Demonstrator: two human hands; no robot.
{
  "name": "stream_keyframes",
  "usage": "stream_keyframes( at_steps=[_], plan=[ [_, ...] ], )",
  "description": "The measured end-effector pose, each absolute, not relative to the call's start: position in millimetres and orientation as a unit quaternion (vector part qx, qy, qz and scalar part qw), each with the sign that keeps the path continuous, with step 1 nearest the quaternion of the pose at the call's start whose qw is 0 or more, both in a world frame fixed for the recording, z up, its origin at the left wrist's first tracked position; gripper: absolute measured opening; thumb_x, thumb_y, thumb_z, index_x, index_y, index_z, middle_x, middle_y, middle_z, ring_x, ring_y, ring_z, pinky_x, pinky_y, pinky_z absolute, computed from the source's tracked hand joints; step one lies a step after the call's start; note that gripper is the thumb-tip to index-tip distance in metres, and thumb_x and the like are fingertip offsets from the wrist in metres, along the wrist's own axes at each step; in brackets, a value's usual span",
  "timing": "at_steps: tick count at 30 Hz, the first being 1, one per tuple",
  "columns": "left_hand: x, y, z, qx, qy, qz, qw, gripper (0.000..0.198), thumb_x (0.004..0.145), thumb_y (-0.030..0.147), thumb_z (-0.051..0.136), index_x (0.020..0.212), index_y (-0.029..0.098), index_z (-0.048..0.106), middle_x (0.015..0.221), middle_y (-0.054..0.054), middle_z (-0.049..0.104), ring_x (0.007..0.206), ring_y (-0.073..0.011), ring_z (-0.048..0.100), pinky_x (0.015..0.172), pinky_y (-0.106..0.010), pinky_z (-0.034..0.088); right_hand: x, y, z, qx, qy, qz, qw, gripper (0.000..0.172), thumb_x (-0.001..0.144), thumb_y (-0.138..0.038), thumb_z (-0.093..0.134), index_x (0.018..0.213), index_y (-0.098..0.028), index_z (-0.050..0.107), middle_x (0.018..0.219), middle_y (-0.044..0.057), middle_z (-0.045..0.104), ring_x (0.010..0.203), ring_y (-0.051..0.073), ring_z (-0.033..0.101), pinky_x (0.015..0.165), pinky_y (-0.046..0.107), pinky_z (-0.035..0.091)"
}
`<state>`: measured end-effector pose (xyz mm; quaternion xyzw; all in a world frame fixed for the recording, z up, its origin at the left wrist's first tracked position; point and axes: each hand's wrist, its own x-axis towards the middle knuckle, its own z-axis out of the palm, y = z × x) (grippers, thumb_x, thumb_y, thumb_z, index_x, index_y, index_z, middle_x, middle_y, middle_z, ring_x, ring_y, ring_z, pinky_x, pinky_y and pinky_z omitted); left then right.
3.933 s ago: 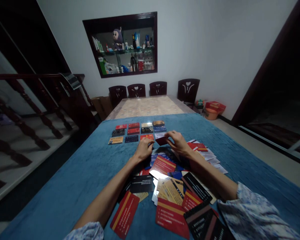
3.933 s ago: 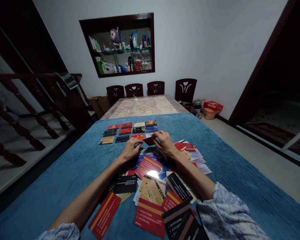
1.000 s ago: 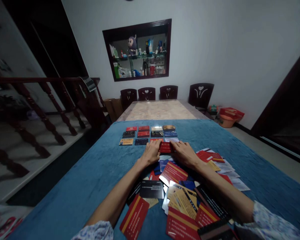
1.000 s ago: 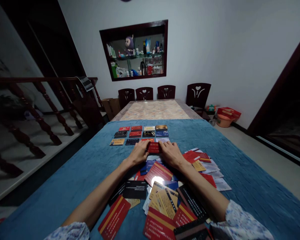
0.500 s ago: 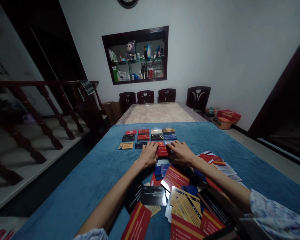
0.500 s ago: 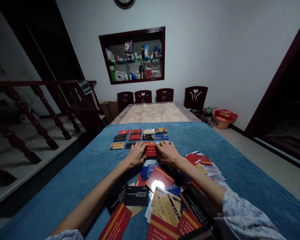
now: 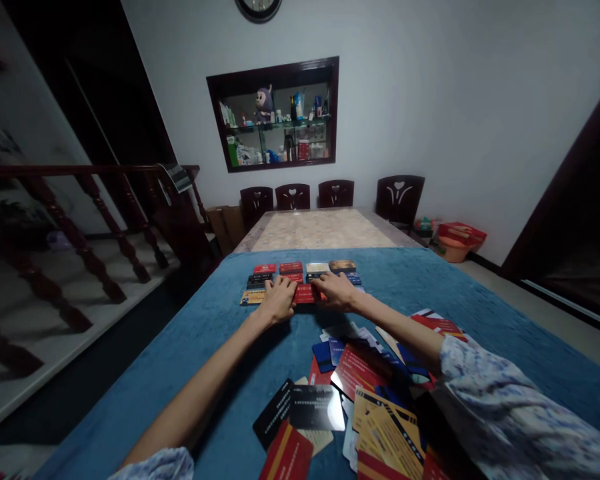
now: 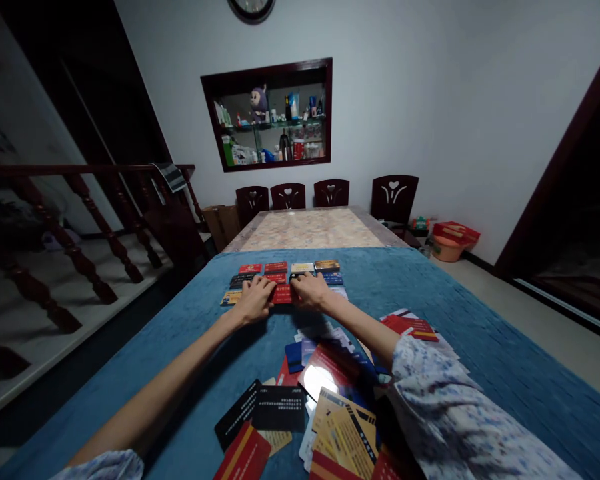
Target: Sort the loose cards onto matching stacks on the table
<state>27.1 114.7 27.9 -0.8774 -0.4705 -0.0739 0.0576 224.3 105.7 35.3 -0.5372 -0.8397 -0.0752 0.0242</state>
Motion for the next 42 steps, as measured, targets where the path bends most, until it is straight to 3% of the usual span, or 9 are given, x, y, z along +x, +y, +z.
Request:
stream_keyframes(
  at_steps=[3,10,25,37,42],
  plan=[
    [19.9,129.5,29.6,-0.873,-0.479,-0.07,0.059,0.037,0.077,0.012,0.059,0.113,0.02,0.057,0.125,-0.015,0.058,0.122,-0.0355,0.043,0.097,-0.054,0.036,214.7,120.7,40.8,-0.533,-0.844,-0.061,0.007,0.035,0.085,-0.041,0.063,0.114,-0.02,0.062,0.121,0.016,0.065,0.117,0.033,0.056,0.092,0.047,0.045],
    [11.6,162.7,32.8,-0.864,-0.498,-0.045,0.068,0.034,0.079,0.013,0.055,0.112,0.017,0.06,0.126,-0.017,0.058,0.123,-0.0374,0.043,0.097,-0.059,0.036,192.6,155.6,50.1,-0.564,-0.825,-0.032,-0.022,0.04,0.086,-0.036,0.059,0.124,-0.023,0.062,0.129,0.017,0.062,0.123,0.035,0.054,0.093,0.051,0.046],
    [10.5,210.9,26.2,-0.85,-0.525,0.032,0.035,0.032,0.083,0.017,0.052,0.113,0.018,0.061,0.122,-0.017,0.061,0.124,-0.0374,0.042,0.098,-0.064,0.036,173.5,203.1,55.3,-0.576,-0.812,0.019,-0.091,0.045,0.082,-0.036,0.065,0.124,-0.019,0.065,0.132,0.017,0.063,0.13,0.038,0.048,0.102,0.063,0.039],
    [15.5,235.7,20.9,-0.838,-0.537,0.092,0.001,0.046,0.072,0.01,0.057,0.118,0.019,0.06,0.128,-0.017,0.058,0.132,-0.0385,0.039,0.103,-0.067,0.032,168.1,224.4,47.1,-0.601,-0.79,0.04,-0.116,0.038,0.068,-0.026,0.072,0.106,-0.024,0.074,0.106,0.01,0.074,0.113,0.033,0.061,0.098,0.049,0.046],
    [16.3,234.6,24.1,-0.838,-0.536,0.102,-0.006,0.052,0.07,0.009,0.058,0.121,0.018,0.058,0.133,-0.018,0.055,0.133,-0.0379,0.039,0.104,-0.066,0.033,166.5,226.2,46.5,-0.605,-0.787,0.037,-0.112,0.041,0.067,-0.024,0.074,0.108,-0.024,0.074,0.112,0.011,0.073,0.118,0.034,0.06,0.099,0.048,0.047]
  ],
)
